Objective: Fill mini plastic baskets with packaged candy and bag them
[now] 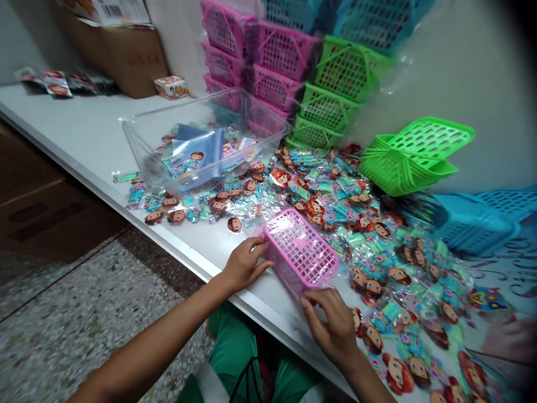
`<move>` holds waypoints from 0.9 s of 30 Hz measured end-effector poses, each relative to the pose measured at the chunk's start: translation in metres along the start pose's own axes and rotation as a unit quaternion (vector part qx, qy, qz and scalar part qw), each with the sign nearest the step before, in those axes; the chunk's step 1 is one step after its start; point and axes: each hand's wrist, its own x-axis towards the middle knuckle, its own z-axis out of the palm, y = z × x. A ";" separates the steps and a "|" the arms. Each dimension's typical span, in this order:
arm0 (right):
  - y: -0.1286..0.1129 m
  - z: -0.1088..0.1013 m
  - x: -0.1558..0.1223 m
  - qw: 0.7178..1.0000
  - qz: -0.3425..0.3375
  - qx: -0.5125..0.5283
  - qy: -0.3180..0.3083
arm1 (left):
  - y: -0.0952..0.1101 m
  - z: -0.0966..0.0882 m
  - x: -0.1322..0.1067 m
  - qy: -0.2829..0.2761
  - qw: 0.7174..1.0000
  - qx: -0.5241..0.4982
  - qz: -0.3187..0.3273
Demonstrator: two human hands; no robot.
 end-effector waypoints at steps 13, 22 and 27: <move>0.064 -0.001 0.065 0.949 0.285 0.128 -0.044 | 0.034 0.015 0.002 0.136 0.781 -0.354 -0.497; 0.083 -0.001 0.060 0.929 0.281 0.227 -0.080 | 0.034 0.026 0.031 0.170 0.637 -0.461 -0.594; 0.084 -0.003 0.060 0.916 0.298 0.256 -0.082 | 0.030 0.018 0.041 0.125 0.616 -0.511 -0.587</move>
